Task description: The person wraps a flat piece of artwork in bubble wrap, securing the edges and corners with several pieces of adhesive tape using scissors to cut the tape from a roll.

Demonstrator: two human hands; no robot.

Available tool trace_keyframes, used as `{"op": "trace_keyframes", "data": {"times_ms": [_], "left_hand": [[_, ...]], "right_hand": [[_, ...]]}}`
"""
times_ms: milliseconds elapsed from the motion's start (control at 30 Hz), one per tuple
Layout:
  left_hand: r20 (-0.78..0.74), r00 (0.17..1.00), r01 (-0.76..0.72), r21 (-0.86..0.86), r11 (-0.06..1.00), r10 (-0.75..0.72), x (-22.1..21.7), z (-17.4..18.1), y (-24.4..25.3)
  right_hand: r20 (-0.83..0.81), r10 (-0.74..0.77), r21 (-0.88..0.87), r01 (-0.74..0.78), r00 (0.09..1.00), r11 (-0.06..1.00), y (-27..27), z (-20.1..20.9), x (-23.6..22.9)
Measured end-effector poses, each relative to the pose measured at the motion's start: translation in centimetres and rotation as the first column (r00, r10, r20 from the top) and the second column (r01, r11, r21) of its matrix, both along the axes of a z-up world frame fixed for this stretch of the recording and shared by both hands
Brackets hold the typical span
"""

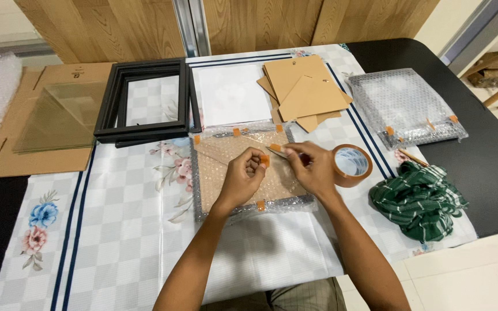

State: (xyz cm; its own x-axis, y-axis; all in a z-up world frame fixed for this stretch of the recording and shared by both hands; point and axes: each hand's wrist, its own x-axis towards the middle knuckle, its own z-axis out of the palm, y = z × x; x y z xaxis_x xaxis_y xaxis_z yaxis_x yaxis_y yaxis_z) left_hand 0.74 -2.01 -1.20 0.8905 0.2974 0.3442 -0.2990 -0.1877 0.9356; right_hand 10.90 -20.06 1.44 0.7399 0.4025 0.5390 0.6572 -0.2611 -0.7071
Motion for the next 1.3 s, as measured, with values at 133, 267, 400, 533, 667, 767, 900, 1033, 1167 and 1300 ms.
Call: {"op": "trace_keyframes", "data": {"times_ms": [133, 267, 400, 533, 667, 767, 900, 1033, 1167, 1300], "left_hand": [[-0.005, 1.000, 0.012, 0.115, 0.993, -0.012, -0.3, 1.0, -0.7], [0.020, 1.000, 0.008, 0.225, 0.974, -0.013, -0.2, 0.7, -0.8], [0.031, 0.999, 0.035, 0.265, 0.964, -0.045, -0.5, 1.2, -0.9], [0.013, 0.999, 0.034, 0.232, 0.972, -0.038, -1.0, 1.8, -0.8], [0.007, 0.994, -0.107, 0.185, 0.977, 0.107, -2.7, 0.9, 1.6], [0.045, 0.985, -0.173, 0.405, 0.898, 0.169, -7.2, 0.4, 4.4], [-0.033, 0.999, 0.003, 0.736, 0.677, 0.032, -14.1, 0.8, 5.9], [-0.022, 0.999, -0.001, 0.889, 0.459, 0.046, -17.4, -0.8, 6.9], [0.149, 0.989, -0.149, 0.936, 0.319, 0.025, -17.7, -3.0, 7.7], [0.314, 0.948, -0.300, 0.936, 0.184, -0.054, -17.2, -4.4, 8.5]], "right_hand": [[-0.324, 0.337, 0.309, -0.238, 0.884, 0.921, 1.1, 0.5, -2.0], [-0.415, 0.360, 0.328, -0.231, 0.835, 0.916, 0.8, -1.6, -0.9], [-0.433, 0.361, 0.274, -0.261, 0.826, 0.926, 0.7, -2.0, -0.5], [-0.393, 0.317, 0.254, -0.229, 0.863, 0.940, 0.8, -2.9, -0.4], [-0.113, 0.113, 0.218, -0.086, 0.987, 0.972, 0.4, -3.4, 0.4], [-0.036, 0.160, 0.201, -0.150, 0.986, 0.968, 0.9, -4.0, -1.2], [0.034, 0.514, -0.090, -0.509, 0.857, 0.856, 3.4, -1.5, -7.8], [0.230, 0.641, -0.383, -0.538, 0.732, 0.751, 5.1, -0.1, -11.9], [0.352, 0.630, -0.437, -0.473, 0.692, 0.765, 5.8, -2.4, -12.0], [0.481, 0.604, -0.429, -0.431, 0.635, 0.794, 6.1, -4.2, -12.1]]}}
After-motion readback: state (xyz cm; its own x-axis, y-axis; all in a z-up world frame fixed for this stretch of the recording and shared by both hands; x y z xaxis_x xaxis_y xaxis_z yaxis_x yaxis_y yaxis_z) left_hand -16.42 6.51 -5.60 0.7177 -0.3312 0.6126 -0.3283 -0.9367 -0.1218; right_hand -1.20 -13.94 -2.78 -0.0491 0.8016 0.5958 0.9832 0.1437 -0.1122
